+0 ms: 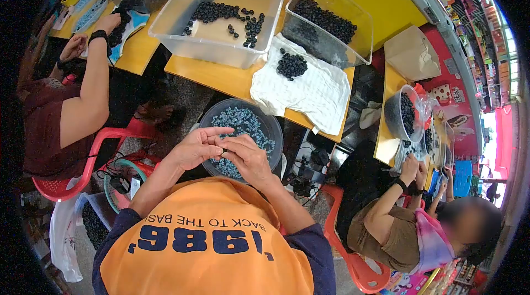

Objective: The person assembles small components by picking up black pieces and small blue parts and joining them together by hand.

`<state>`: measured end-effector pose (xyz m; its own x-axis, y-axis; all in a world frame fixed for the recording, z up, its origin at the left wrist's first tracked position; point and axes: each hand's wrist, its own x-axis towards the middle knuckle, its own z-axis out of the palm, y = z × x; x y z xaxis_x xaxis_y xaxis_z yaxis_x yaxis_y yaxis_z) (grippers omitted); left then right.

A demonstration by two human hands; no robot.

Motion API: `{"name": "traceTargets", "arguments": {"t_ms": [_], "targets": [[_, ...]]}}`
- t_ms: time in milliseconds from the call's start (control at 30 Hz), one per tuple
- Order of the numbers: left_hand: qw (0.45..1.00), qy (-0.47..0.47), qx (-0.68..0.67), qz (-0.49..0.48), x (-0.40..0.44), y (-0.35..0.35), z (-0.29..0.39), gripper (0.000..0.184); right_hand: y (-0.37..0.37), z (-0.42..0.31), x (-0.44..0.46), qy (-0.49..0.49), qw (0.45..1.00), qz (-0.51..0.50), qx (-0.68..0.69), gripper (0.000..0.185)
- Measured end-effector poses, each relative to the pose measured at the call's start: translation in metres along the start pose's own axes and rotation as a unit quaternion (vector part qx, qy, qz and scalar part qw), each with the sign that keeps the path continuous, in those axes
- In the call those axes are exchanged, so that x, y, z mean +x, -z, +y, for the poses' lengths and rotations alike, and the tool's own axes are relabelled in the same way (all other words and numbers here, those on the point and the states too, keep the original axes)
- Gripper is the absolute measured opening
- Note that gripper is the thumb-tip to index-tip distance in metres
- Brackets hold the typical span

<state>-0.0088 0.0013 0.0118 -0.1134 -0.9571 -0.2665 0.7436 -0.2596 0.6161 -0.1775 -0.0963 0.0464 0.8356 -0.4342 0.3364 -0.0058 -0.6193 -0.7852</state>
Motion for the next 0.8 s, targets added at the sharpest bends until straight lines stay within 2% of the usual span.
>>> {"name": "traceTargets", "arguments": {"t_ms": [133, 200, 233, 267, 333, 367, 433, 467, 500, 533, 600, 633, 700, 800], "targets": [[0.998, -0.002, -0.037, 0.042, 0.007, -0.009, 0.000, 0.052, 0.007, 0.004, 0.001, -0.031, 0.999, 0.023, 0.031, 0.027], [0.998, -0.014, -0.008, 0.059, 0.019, -0.017, 0.010, 0.051, 0.014, 0.010, 0.005, -0.040, 0.997, 0.056, 0.020, 0.030], [0.996, -0.030, 0.017, 0.081, 0.024, -0.020, 0.017, 0.049, 0.015, 0.006, 0.009, -0.033, 0.993, 0.112, -0.002, 0.024], [0.996, -0.030, 0.019, 0.079, 0.028, -0.022, 0.026, 0.049, 0.019, 0.009, 0.011, -0.032, 0.993, 0.114, -0.003, 0.024], [0.992, -0.081, 0.045, 0.089, 0.038, -0.026, 0.050, 0.048, 0.030, 0.017, 0.020, 0.064, 0.975, 0.192, -0.091, 0.020], [0.985, -0.114, 0.080, 0.106, 0.043, -0.028, 0.063, 0.047, 0.039, 0.021, 0.028, 0.071, 0.966, 0.220, -0.114, 0.015], [0.969, -0.178, 0.082, 0.151, 0.055, -0.035, 0.096, 0.032, 0.057, 0.047, 0.040, -0.015, 0.965, 0.235, -0.117, 0.008], [0.943, -0.241, 0.135, 0.186, 0.066, -0.033, 0.113, 0.026, 0.062, 0.063, 0.050, -0.074, 0.955, 0.268, -0.104, 0.010], [0.917, -0.304, 0.167, 0.198, 0.075, -0.032, 0.130, 0.025, 0.073, 0.080, 0.060, -0.068, 0.951, 0.260, -0.151, 0.012], [0.916, -0.306, 0.167, 0.197, 0.083, -0.029, 0.149, 0.025, 0.079, 0.106, 0.067, -0.069, 0.944, 0.254, -0.197, 0.016], [0.834, -0.356, 0.350, 0.236, 0.093, -0.024, 0.179, 0.029, 0.086, 0.136, 0.083, -0.061, 0.926, 0.257, -0.270, 0.021], [0.832, -0.360, 0.351, 0.234, 0.091, -0.028, 0.181, 0.029, 0.087, 0.145, 0.090, -0.057, 0.925, 0.260, -0.270, 0.021], [0.723, -0.403, 0.496, 0.260, 0.083, -0.038, 0.173, 0.031, 0.086, 0.159, 0.101, -0.067, 0.901, 0.238, -0.356, 0.026], [0.725, -0.383, 0.520, 0.239, 0.063, -0.048, 0.144, 0.030, 0.083, 0.167, 0.108, -0.073, 0.894, 0.205, -0.391, 0.027]]}}
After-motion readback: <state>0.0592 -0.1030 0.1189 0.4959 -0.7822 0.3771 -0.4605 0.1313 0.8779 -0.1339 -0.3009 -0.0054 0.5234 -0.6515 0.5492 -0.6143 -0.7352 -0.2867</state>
